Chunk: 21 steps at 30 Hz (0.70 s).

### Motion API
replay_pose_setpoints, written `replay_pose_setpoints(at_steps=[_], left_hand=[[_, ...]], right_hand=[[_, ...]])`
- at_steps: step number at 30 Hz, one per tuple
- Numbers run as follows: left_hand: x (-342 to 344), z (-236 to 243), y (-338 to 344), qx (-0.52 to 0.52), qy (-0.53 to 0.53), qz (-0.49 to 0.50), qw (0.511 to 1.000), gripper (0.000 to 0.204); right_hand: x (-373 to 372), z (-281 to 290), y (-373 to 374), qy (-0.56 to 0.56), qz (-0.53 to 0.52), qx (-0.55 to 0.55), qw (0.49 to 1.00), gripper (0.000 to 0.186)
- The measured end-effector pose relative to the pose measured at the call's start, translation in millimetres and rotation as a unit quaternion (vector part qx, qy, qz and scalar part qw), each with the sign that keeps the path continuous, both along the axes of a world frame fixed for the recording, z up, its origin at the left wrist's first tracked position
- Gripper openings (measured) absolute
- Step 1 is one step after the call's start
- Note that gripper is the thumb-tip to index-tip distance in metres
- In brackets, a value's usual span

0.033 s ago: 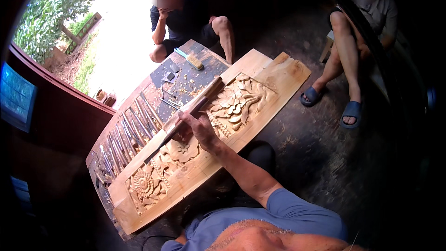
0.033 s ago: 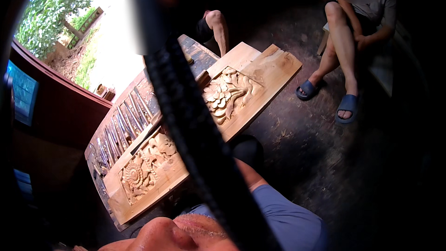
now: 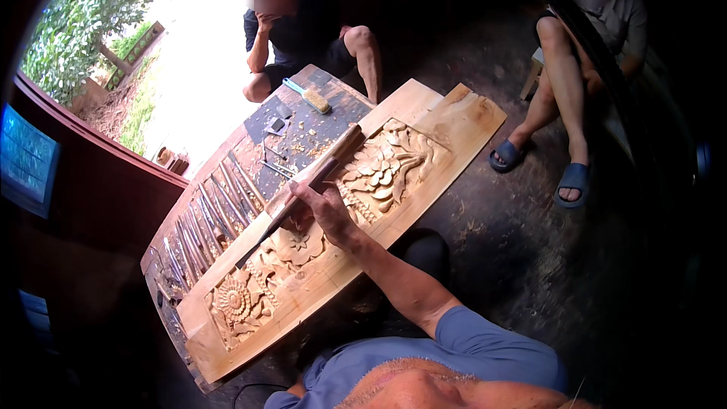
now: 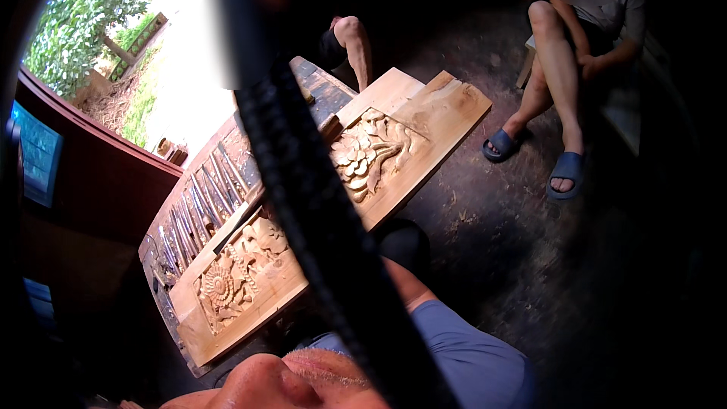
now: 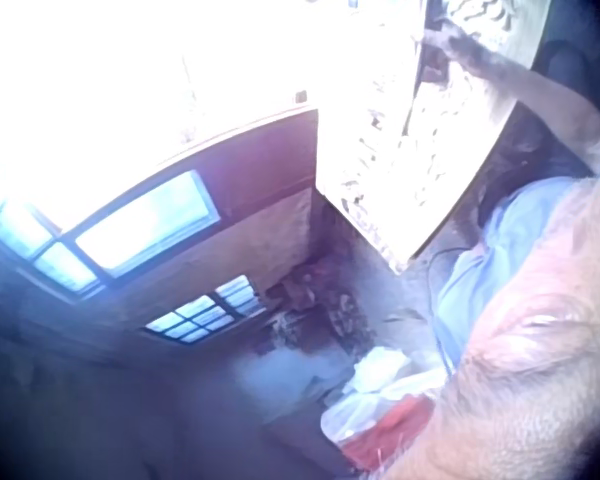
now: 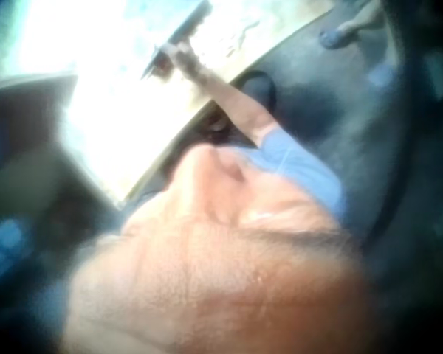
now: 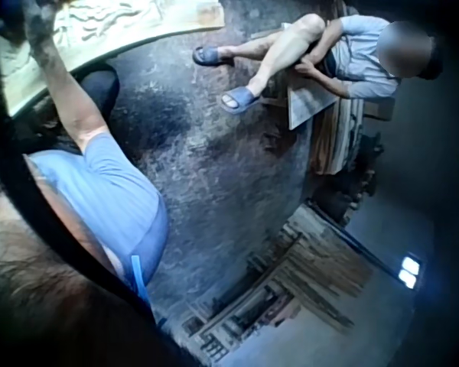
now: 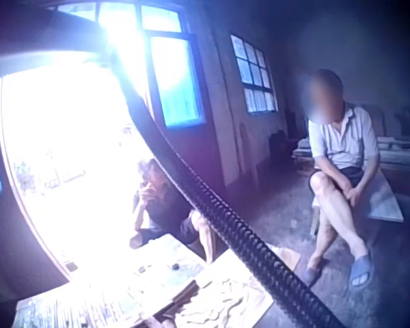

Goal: The person carves a floral and decorative pattern into a wooden panel using a chisel and a wooden mallet, occasionally picking up different chisels from a table and blowing away wood shavings.

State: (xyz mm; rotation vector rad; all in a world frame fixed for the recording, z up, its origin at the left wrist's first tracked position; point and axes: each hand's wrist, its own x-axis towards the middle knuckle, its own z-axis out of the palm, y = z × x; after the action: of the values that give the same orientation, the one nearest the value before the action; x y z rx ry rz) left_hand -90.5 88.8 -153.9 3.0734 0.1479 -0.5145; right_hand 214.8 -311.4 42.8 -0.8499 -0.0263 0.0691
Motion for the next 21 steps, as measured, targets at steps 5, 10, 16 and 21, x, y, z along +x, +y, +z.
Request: replay_pose_setpoints(at_steps=[5,10,16,21], left_hand=[[2,0,6,-0.001,0.006,0.002,1.0,0.023],[2,-4,8,-0.008,0.01,0.002,1.0,0.022],[-13,-14,10,-0.025,0.006,0.001,1.0,0.022],[-47,-50,23,-0.076,-0.012,0.004,0.997,0.021]], right_hand=[[0,-4,3,-0.016,-0.006,0.001,1.0,0.037],[4,-11,3,0.015,0.003,0.015,1.0,0.046],[1,-3,-1,-0.064,-0.021,-0.03,0.997,0.055],[4,-14,4,-0.09,-0.014,0.058,0.994,0.045]])
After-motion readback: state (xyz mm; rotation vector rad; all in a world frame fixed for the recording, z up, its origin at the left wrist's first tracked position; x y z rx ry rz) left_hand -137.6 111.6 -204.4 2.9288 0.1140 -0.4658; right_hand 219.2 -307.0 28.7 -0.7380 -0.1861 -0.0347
